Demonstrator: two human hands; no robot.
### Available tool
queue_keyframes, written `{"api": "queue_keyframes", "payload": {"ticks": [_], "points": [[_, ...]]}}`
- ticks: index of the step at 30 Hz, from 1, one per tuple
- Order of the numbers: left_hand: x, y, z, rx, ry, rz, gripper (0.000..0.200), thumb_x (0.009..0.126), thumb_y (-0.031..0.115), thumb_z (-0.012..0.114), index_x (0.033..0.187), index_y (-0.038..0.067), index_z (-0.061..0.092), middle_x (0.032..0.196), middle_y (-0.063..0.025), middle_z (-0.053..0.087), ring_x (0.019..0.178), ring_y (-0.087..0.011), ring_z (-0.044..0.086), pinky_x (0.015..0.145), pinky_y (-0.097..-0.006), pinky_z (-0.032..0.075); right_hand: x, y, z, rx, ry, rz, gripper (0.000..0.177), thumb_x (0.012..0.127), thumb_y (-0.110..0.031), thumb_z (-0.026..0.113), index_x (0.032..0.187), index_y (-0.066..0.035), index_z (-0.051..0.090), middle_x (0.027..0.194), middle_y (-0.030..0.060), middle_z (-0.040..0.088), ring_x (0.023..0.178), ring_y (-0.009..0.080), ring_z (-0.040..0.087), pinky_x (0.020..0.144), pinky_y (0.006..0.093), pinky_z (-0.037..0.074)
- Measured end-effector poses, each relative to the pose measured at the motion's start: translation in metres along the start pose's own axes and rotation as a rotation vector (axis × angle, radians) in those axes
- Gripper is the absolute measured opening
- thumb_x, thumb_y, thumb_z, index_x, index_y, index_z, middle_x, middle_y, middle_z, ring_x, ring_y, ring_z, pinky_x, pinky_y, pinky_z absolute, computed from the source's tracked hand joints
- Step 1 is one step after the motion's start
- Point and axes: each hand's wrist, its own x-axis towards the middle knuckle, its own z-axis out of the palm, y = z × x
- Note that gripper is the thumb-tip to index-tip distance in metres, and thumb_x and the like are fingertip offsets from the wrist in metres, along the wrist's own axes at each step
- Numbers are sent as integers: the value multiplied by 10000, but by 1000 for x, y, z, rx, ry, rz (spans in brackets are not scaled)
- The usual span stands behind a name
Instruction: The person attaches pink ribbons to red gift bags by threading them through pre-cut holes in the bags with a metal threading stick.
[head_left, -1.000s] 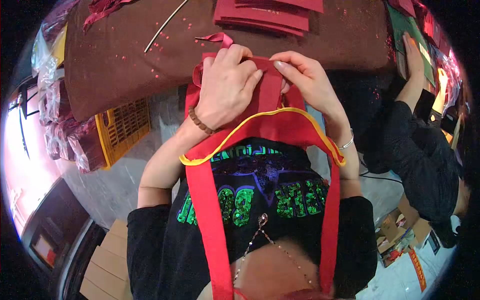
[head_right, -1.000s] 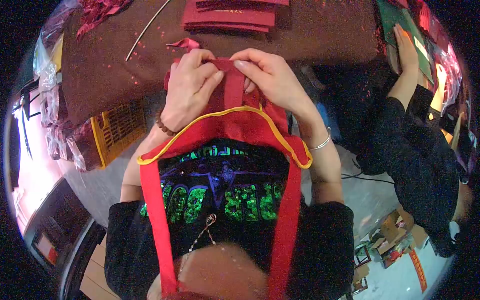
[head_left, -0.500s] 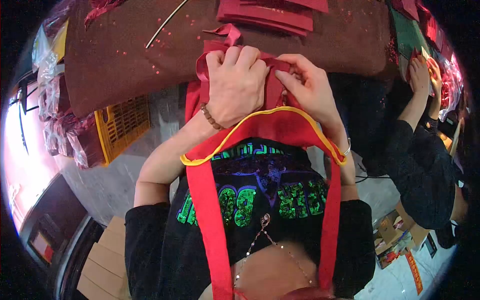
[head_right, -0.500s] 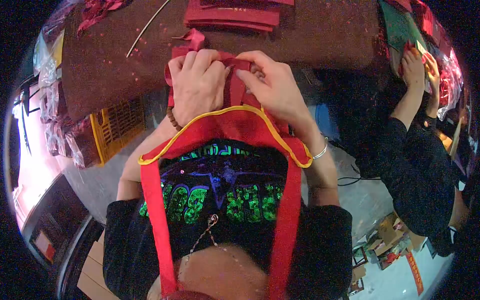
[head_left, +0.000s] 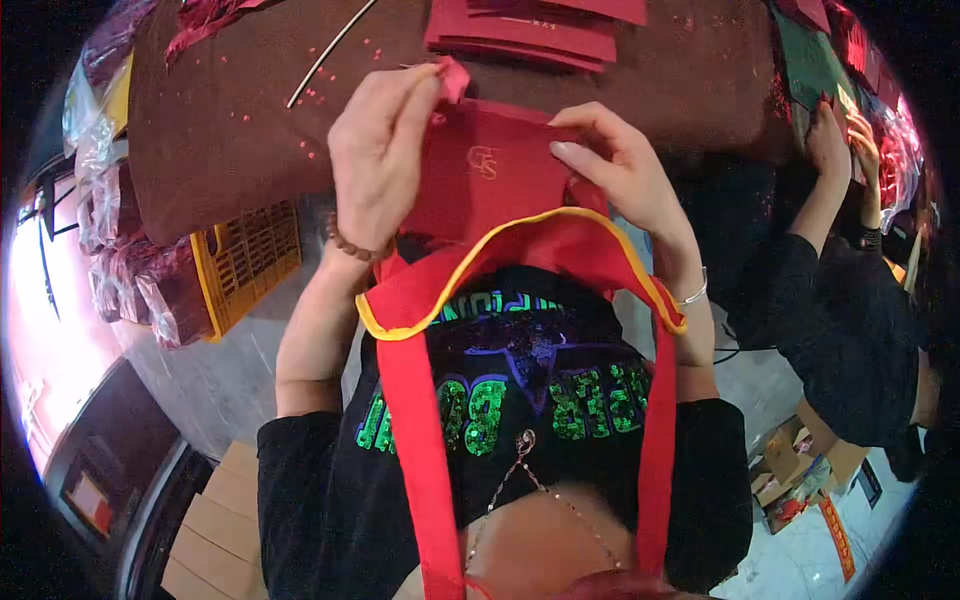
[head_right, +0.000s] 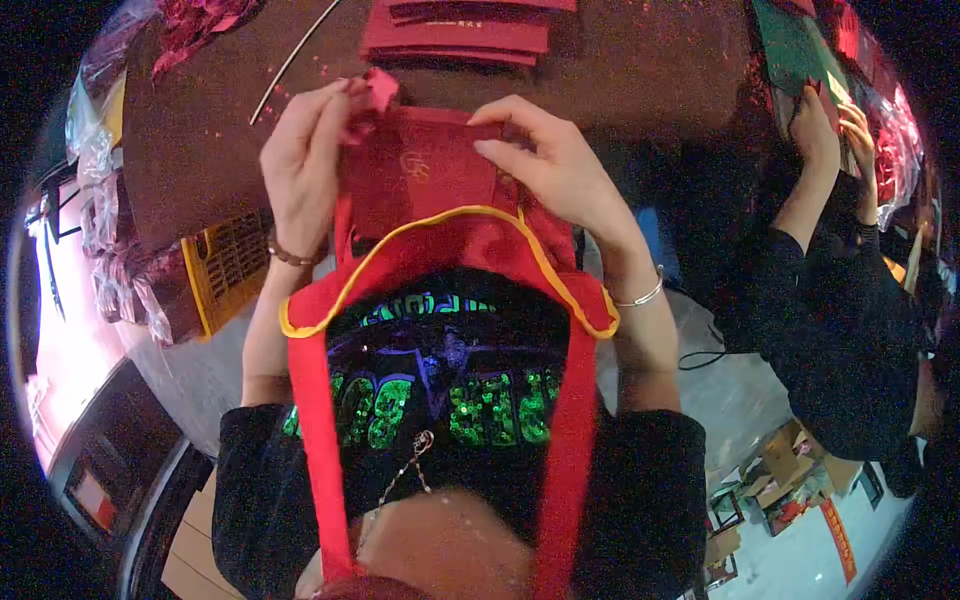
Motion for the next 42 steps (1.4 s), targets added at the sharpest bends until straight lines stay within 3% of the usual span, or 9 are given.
{"api": "queue_keyframes", "payload": {"ticks": [9, 11, 21, 23, 26, 31, 33, 39, 42], "points": [[-9, -6, -9, 95, 11, -7, 122, 832, 56, 588, 944, 21, 623, 828, -102, 633, 742, -172, 611, 674, -259, 468, -10, -9, 3, -97, -1, 83, 167, 816, -68, 608, 960, -18, 543, 861, -11, 543, 789, 77, 499, 702, 215, 415], [-9, -10, -13, 98, -11, -58, 132, 830, 60, 588, 952, 25, 623, 849, -104, 632, 761, -176, 604, 698, -263, 466, -9, -3, 1, -356, 24, -191, 158, 803, -80, 610, 919, -3, 536, 860, 24, 551, 778, 100, 512, 681, 228, 425], [2, -33, -6, -570, -78, -354, 149, 896, 85, 520, 990, -5, 590, 869, -21, 613, 823, -56, 535, 740, -209, 435, 5, 1, -1, -750, 67, -372, 177, 823, -135, 608, 917, 10, 568, 811, 33, 551, 753, 85, 501, 667, 220, 414], [-1, -31, -5, -618, -81, -376, 162, 908, 97, 497, 1010, 0, 578, 928, -34, 607, 840, -66, 546, 748, -210, 439, 10, 10, -8, -237, 76, -106, 180, 858, -159, 590, 917, 11, 591, 822, -8, 560, 764, 55, 496, 688, 202, 404], [-5, -34, -5, -761, -126, -410, 190, 937, 123, 434, 1066, 9, 514, 1109, -92, 575, 885, -121, 591, 746, -228, 480, 10, 12, -11, -88, 140, -46, 151, 884, -153, 566, 922, -12, 601, 834, -38, 570, 793, 23, 498, 714, 178, 396], [-3, -43, -17, -912, -181, -528, 161, 945, 158, 429, 1035, 33, 476, 1109, -120, 577, 910, -175, 610, 715, -271, 514, 13, 11, -9, 305, 162, 21, 115, 884, -135, 559, 932, -39, 600, 858, -32, 596, 792, 25, 525, 729, 171, 403], [4, -41, -24, -1075, -269, -529, 170, 950, 175, 421, 1038, 40, 476, 1114, -118, 580, 899, -166, 614, 711, -268, 511, 16, 12, -5, 284, 164, 6, 123, 886, -141, 557, 936, -37, 600, 861, -29, 599, 794, 29, 529, 733, 175, 405], [20, -52, -21, -724, -206, -460, 191, 937, 190, 456, 955, 20, 540, 1034, -98, 625, 780, -74, 581, 575, -177, 439, 18, 11, 12, 273, 219, -40, 161, 887, -152, 561, 954, -9, 594, 861, -5, 609, 768, 45, 535, 710, 193, 426], [27, -61, -25, -778, -246, -434, 182, 936, 173, 438, 1008, 21, 511, 1089, -149, 608, 970, -167, 571, 894, -287, 416, 17, 21, 16, 324, 137, 11, 185, 900, -141, 526, 1004, -1, 589, 906, 11, 620, 809, 56, 550, 756, 203, 424]]}}
